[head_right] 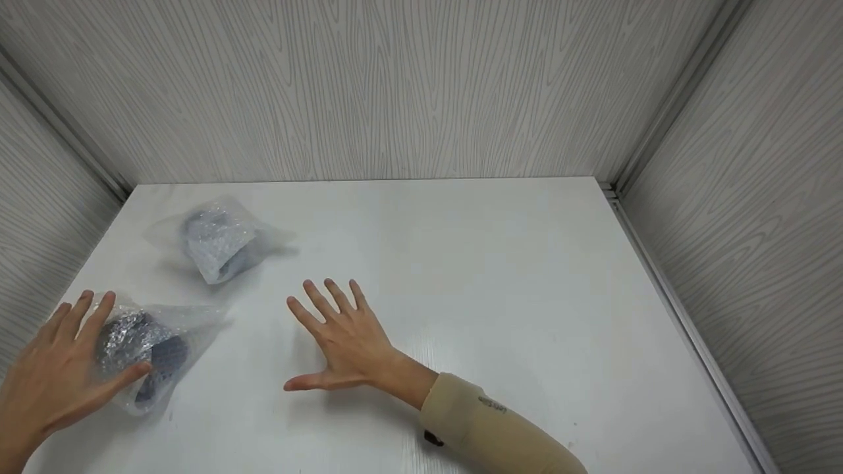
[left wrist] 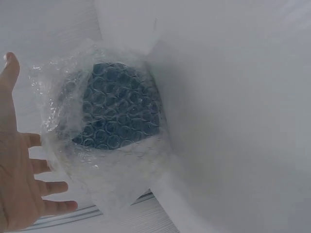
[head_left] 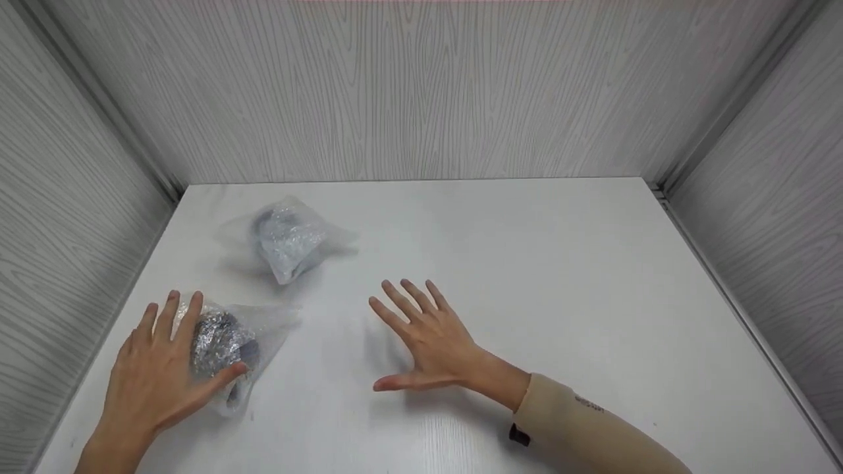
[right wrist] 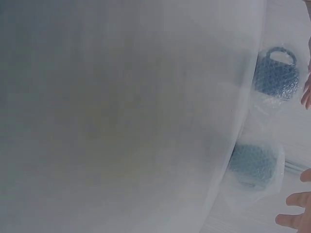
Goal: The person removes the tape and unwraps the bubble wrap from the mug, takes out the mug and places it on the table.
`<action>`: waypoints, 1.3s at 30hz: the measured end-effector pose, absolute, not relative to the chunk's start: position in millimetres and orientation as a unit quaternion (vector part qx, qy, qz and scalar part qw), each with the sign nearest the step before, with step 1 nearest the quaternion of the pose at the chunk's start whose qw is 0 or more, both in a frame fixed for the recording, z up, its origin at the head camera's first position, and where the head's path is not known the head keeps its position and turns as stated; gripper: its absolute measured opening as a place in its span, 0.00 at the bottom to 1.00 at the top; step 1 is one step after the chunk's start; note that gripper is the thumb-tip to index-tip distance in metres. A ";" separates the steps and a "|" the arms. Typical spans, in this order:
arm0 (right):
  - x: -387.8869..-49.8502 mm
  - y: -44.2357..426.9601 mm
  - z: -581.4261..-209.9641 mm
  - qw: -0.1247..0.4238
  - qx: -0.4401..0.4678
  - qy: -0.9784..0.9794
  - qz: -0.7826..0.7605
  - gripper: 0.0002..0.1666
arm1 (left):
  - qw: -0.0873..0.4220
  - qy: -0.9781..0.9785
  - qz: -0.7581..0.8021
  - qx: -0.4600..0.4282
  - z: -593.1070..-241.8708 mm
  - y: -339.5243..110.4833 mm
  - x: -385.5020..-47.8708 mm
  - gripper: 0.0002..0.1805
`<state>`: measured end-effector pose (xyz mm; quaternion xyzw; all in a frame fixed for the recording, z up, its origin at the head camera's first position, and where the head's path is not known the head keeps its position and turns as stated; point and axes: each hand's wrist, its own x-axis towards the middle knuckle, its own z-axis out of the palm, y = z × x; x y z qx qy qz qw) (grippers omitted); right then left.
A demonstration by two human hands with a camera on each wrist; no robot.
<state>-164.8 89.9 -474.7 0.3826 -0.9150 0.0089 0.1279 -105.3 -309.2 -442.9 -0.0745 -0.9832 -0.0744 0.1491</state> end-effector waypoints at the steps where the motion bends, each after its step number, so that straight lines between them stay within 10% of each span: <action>1: -164.7 87.5 -474.5 0.127 0.384 -0.915 0.009 0.71 | 0.146 -0.984 -0.075 -0.072 -444.3 -310.0 -105.0 0.68; 39: -165.2 6.6 -473.4 0.109 0.443 -0.889 -0.045 0.70 | 0.070 -0.985 -0.155 -0.042 -462.7 -291.5 -105.5 0.67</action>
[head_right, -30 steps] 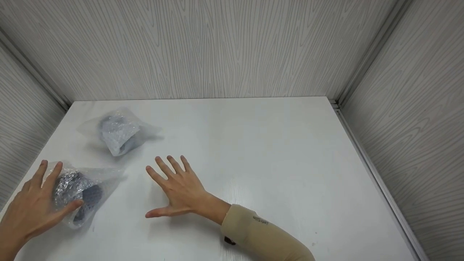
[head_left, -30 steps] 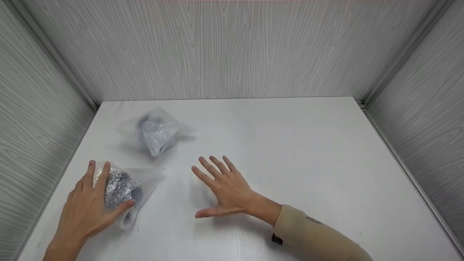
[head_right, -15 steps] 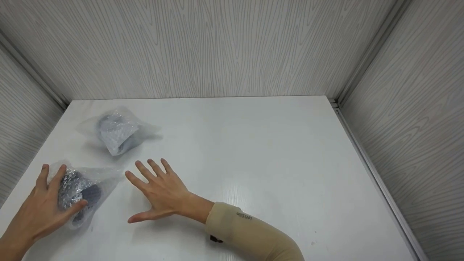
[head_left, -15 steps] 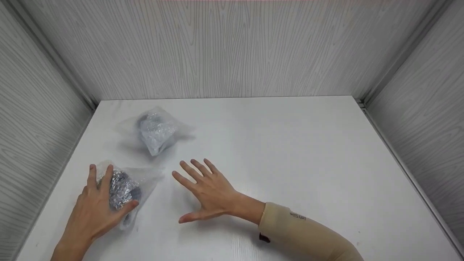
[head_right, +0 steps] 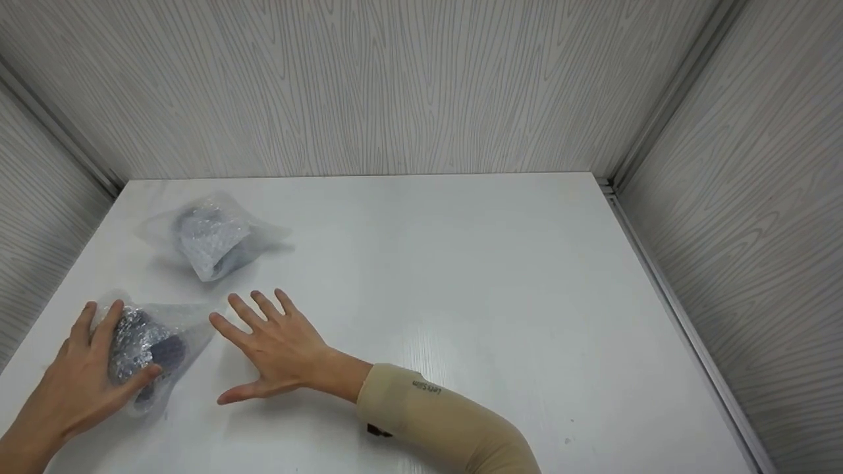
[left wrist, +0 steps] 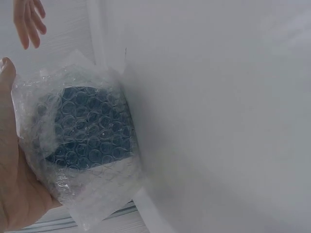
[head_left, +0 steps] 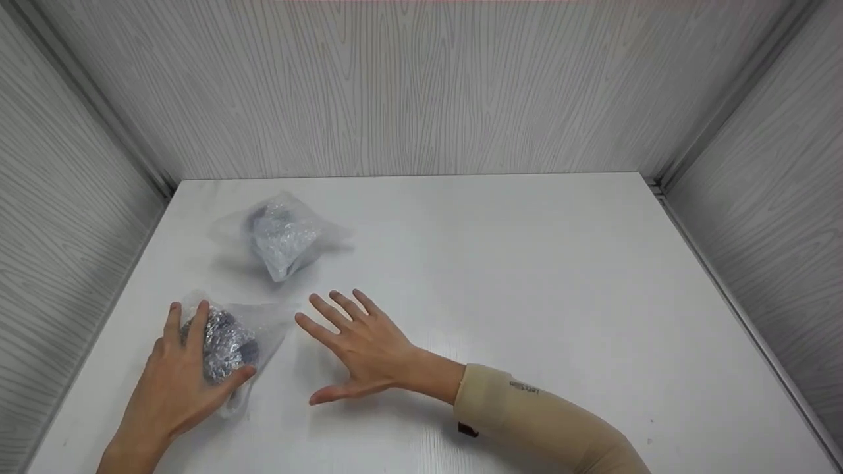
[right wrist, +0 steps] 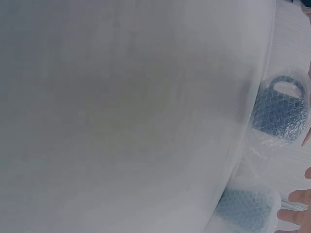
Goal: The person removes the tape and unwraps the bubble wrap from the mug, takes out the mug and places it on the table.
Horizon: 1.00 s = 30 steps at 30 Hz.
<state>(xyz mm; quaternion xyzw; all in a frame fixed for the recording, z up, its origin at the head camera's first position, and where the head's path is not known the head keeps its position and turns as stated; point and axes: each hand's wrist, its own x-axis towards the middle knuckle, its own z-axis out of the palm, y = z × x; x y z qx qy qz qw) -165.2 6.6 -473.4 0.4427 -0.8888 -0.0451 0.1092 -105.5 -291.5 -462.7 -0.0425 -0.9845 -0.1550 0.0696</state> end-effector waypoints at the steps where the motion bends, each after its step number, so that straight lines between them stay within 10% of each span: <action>1: -164.8 5.1 -473.3 0.106 0.443 -0.889 -0.045 0.70 | 0.067 -0.985 -0.155 -0.042 -462.3 -290.2 -105.5 0.67; 30: -170.4 -11.3 -470.1 0.105 0.459 -0.880 -0.067 0.71 | 0.059 -0.983 -0.157 -0.072 -459.3 -259.3 -107.3 0.66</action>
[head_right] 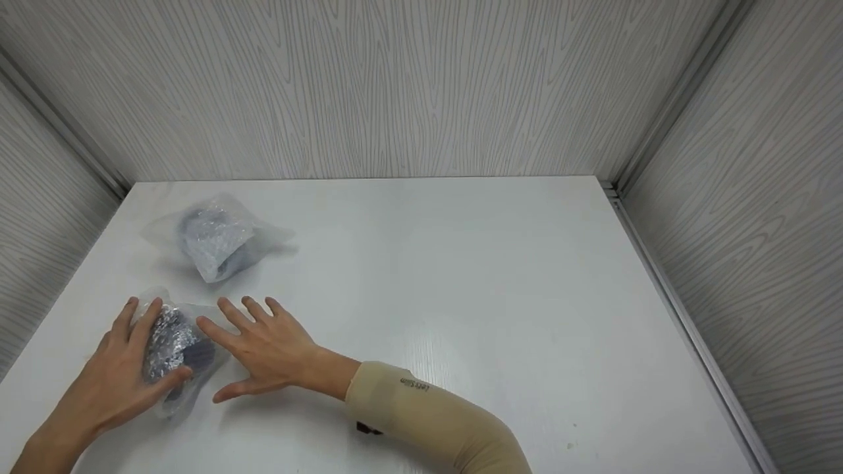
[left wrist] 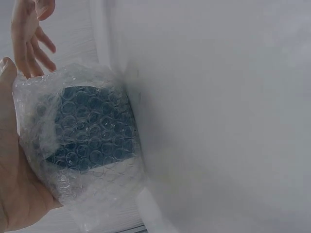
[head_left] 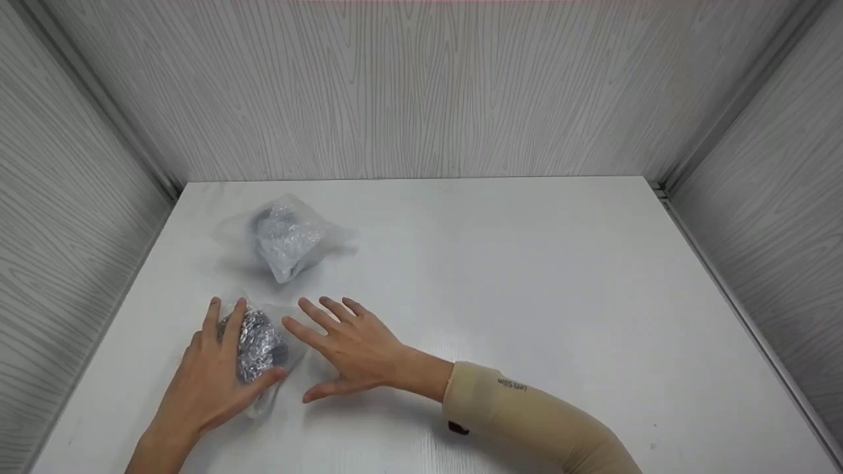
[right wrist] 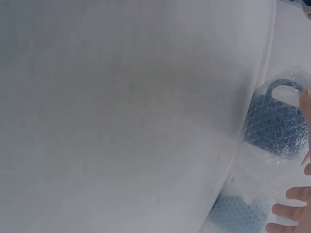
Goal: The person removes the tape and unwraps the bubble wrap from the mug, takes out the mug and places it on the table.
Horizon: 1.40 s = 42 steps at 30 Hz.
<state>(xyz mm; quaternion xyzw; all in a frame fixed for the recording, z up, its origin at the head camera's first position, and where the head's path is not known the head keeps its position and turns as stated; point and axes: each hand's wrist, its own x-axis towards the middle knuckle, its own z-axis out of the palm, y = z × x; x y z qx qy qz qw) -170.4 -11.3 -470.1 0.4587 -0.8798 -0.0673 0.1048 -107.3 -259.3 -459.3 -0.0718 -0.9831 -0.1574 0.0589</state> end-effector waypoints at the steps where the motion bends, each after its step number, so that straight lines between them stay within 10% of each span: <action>1: -170.5 -11.6 -469.9 0.104 0.459 -0.880 -0.070 0.71 | 0.058 -0.983 -0.158 -0.074 -459.5 -258.4 -107.9 0.66; 42: -181.6 5.7 -480.5 0.198 0.454 -0.866 -0.072 0.42 | 0.063 -0.977 -0.158 -0.125 -462.8 -226.7 -110.9 0.64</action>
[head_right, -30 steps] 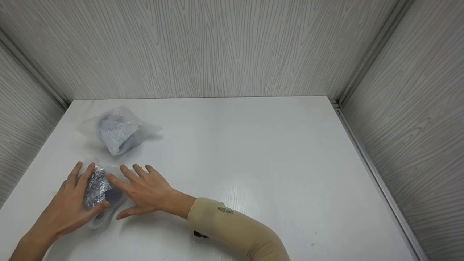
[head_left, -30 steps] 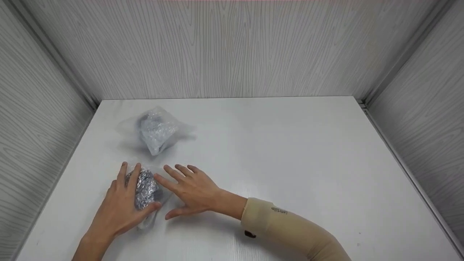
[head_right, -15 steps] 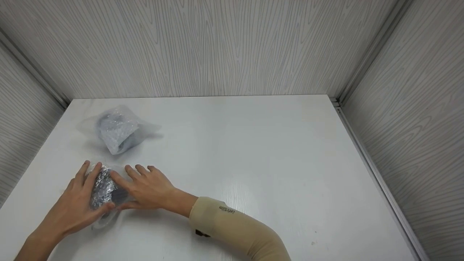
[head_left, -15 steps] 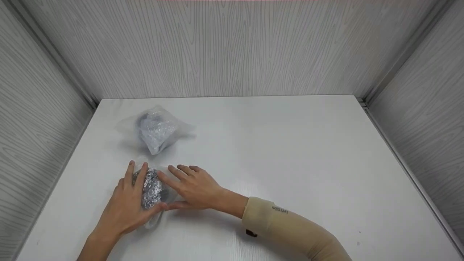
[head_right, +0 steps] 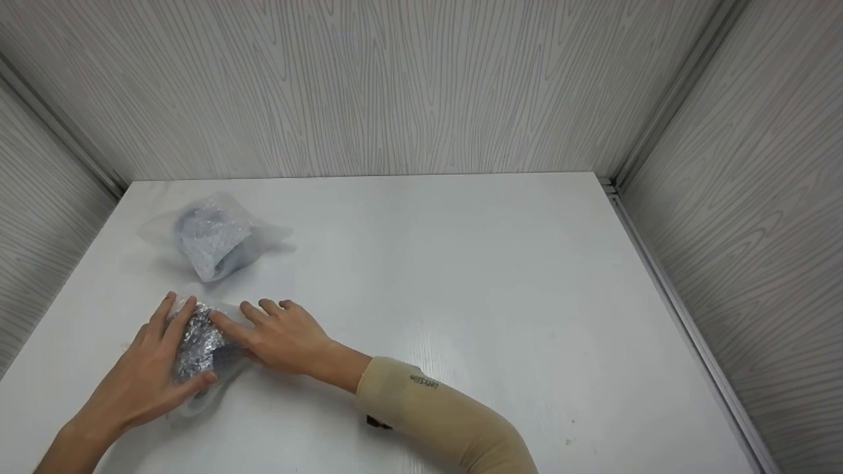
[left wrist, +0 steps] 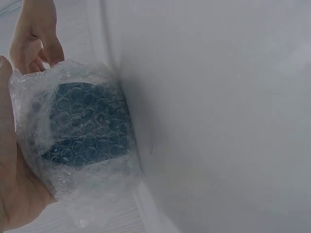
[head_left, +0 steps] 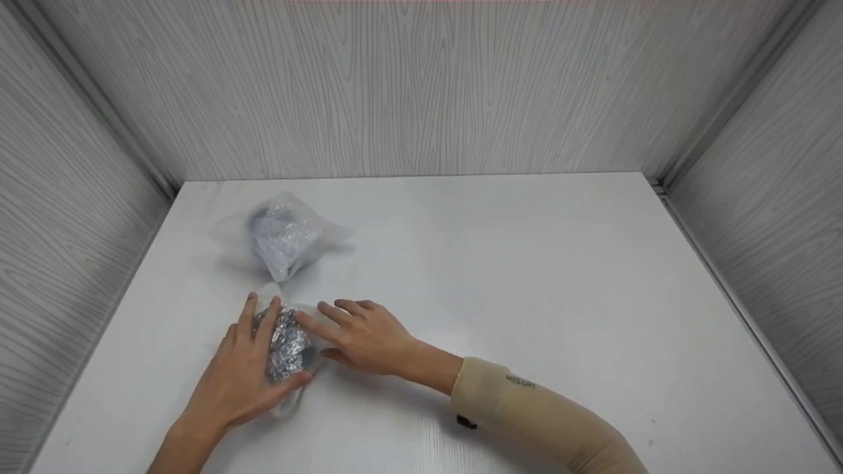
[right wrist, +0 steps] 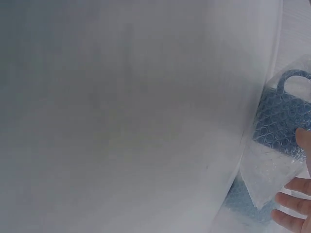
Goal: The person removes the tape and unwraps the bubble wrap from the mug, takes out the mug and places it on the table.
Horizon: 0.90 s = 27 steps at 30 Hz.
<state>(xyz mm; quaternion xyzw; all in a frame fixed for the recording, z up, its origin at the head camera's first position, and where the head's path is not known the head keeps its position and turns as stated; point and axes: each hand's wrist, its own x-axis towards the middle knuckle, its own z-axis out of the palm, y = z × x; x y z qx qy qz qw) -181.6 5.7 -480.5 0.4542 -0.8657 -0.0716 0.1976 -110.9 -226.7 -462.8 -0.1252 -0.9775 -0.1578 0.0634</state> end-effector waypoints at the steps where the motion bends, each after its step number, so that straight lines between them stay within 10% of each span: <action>1: -181.5 6.8 -480.2 0.196 0.455 -0.866 -0.070 0.41 | 0.065 -0.977 -0.159 -0.127 -463.1 -226.4 -110.5 0.63; 27: -183.6 29.0 -471.0 0.192 0.469 -0.861 -0.055 0.38 | 0.091 -0.967 -0.156 -0.178 -467.6 -222.1 -108.1 0.61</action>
